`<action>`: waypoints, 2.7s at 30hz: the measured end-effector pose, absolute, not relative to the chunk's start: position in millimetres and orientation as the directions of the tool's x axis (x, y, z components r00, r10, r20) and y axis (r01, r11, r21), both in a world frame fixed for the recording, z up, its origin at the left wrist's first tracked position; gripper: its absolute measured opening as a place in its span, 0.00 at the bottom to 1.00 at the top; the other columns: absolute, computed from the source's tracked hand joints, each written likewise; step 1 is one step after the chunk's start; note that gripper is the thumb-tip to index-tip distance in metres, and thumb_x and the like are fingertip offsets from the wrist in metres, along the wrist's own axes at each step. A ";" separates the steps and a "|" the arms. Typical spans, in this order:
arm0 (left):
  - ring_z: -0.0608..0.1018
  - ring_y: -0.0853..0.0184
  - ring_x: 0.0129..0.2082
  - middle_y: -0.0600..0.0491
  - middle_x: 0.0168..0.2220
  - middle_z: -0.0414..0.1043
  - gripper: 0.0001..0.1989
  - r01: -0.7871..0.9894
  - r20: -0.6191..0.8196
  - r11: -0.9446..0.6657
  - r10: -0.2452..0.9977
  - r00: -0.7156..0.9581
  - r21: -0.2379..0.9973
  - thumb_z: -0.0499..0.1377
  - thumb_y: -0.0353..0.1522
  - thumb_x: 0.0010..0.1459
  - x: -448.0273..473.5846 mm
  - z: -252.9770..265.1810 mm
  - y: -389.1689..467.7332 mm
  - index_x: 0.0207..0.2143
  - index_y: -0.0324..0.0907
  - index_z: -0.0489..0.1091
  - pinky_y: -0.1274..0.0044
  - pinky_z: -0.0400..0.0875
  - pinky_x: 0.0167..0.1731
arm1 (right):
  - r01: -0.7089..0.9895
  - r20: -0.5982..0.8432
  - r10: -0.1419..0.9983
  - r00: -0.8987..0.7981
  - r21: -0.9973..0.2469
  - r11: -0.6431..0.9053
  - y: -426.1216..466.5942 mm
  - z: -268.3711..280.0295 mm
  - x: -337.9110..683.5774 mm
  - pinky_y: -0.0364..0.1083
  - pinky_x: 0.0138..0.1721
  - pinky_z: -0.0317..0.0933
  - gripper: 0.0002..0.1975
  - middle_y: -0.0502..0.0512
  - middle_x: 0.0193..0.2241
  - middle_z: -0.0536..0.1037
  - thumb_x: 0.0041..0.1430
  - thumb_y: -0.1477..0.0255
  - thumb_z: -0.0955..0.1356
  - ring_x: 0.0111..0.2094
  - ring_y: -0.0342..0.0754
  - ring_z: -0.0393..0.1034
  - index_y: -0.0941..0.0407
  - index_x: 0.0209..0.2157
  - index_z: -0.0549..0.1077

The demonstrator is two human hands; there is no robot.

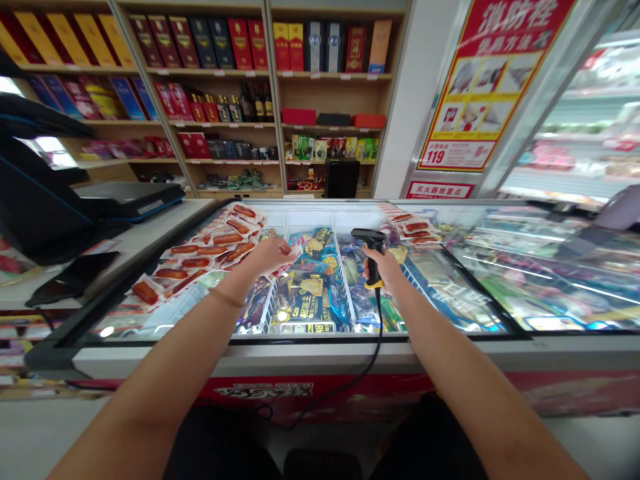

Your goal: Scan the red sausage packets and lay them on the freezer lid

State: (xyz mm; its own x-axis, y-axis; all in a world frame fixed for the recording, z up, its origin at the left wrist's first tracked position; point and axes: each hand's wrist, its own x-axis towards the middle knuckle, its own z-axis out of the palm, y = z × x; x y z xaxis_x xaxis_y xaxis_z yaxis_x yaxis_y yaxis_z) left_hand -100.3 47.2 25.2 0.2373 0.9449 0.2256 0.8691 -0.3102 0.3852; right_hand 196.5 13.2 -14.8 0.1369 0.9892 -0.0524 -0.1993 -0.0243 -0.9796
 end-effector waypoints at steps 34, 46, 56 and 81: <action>0.78 0.68 0.25 0.55 0.23 0.72 0.09 0.567 0.025 -0.067 0.996 0.081 0.821 0.58 0.25 0.53 -20.8 -3.7 58.5 0.38 0.40 0.66 0.77 0.71 0.30 | -0.140 -0.044 0.997 0.056 -0.990 -0.036 3.4 -13.2 190.7 0.41 0.11 0.57 0.11 0.46 0.15 0.69 0.53 0.67 0.71 0.11 0.43 0.63 0.56 0.31 0.65; 0.80 0.67 0.26 0.52 0.26 0.74 0.10 0.155 0.045 -0.041 0.999 -0.021 0.987 0.56 0.22 0.53 -20.5 -27.4 76.6 0.37 0.35 0.75 0.72 0.78 0.34 | -0.126 -0.043 0.998 0.052 -0.991 -0.037 -0.5 -11.4 187.8 0.41 0.12 0.57 0.12 0.46 0.15 0.69 0.52 0.66 0.72 0.11 0.42 0.62 0.55 0.31 0.65; 0.77 0.69 0.23 0.53 0.24 0.74 0.26 0.096 0.168 -0.173 0.984 0.057 0.980 0.66 0.28 0.42 -23.9 -35.4 76.7 0.48 0.36 0.75 0.75 0.76 0.28 | -0.115 -0.017 1.000 0.010 -0.993 -0.016 -3.1 -11.1 185.9 0.41 0.12 0.57 0.12 0.46 0.15 0.70 0.51 0.66 0.71 0.12 0.43 0.64 0.57 0.34 0.68; 0.78 0.66 0.41 0.47 0.50 0.72 0.26 0.372 0.488 -0.455 0.873 0.004 0.809 0.55 0.18 0.47 -30.8 -19.9 77.4 0.49 0.41 0.75 0.73 0.76 0.46 | 0.056 0.059 0.965 -0.254 -0.996 0.076 -23.1 -4.5 176.9 0.41 0.14 0.57 0.16 0.45 0.17 0.70 0.51 0.60 0.72 0.13 0.42 0.64 0.55 0.32 0.65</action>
